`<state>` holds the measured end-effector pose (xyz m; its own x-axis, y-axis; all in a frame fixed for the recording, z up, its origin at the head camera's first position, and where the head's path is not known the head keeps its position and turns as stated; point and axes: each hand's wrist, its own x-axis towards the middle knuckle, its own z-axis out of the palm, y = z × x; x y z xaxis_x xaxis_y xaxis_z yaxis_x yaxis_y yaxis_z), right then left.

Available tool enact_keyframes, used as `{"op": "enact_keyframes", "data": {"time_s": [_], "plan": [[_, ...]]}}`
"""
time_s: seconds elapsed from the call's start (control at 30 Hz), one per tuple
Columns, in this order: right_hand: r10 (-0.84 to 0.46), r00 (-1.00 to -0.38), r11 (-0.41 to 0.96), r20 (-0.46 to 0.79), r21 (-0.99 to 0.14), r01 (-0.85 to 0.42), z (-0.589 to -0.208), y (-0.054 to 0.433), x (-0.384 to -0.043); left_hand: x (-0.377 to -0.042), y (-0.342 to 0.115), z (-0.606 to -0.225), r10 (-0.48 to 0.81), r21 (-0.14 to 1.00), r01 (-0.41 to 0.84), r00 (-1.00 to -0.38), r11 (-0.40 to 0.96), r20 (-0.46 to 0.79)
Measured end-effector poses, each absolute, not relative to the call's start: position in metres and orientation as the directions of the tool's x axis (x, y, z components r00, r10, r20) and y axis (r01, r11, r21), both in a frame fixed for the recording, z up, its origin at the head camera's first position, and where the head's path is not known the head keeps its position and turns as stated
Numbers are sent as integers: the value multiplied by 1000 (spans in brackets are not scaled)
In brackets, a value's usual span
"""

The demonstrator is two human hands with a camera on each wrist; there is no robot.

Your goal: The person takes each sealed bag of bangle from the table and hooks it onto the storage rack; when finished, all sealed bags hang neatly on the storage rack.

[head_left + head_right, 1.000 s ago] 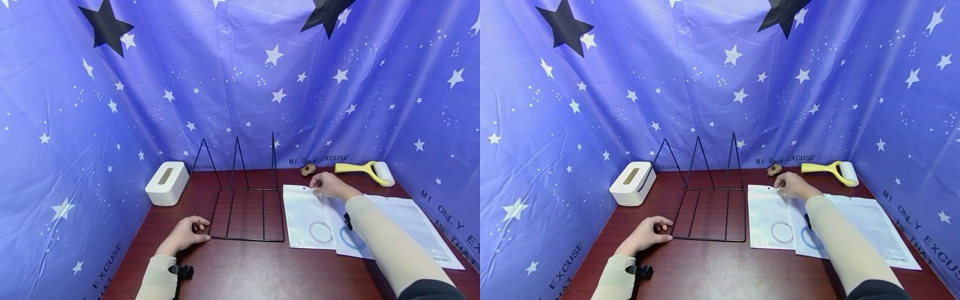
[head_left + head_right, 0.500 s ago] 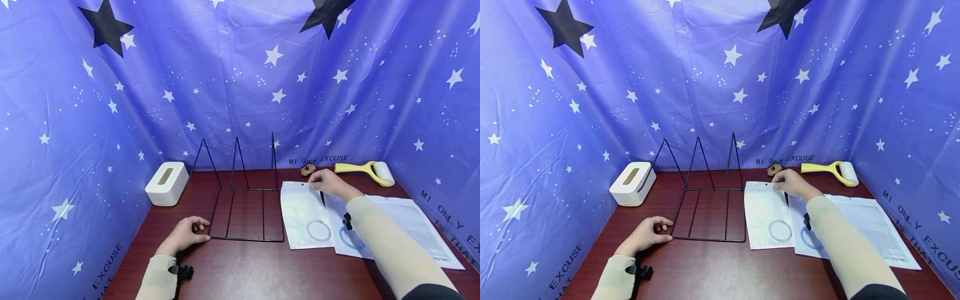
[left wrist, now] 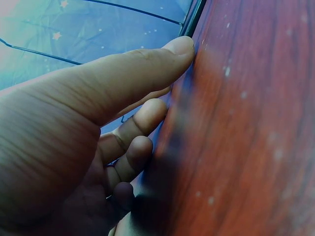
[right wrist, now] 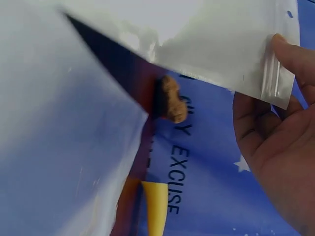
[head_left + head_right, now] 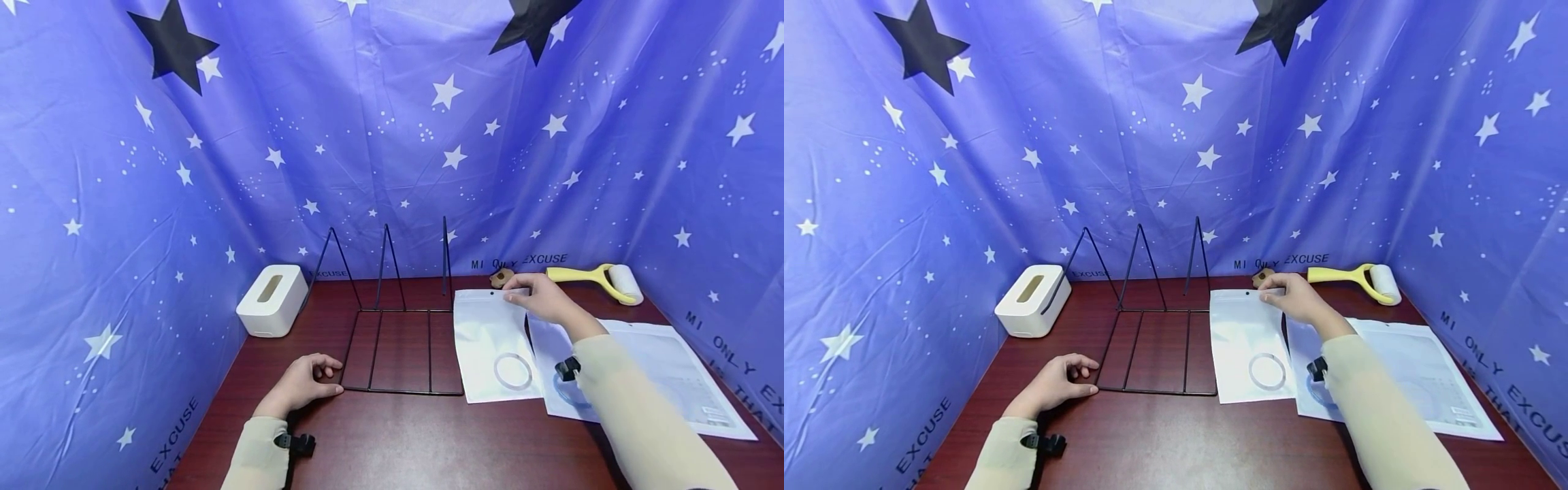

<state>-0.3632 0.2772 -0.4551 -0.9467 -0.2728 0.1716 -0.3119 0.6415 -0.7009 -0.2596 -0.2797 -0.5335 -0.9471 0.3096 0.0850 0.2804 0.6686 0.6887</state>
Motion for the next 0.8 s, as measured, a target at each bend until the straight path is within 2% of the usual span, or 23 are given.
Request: {"op": "enact_keyframes", "data": {"time_s": [0.53, 0.8], "plan": [[-183, -919, 687, 350, -623, -374, -427, 270, -312, -259, -280, -535, 306, 686, 279, -948, 672, 86], [-189, -897, 707, 400, -578, -408, -407, 271, -293, -259, -281, -534, 309, 691, 281, -947, 666, 88]]}}
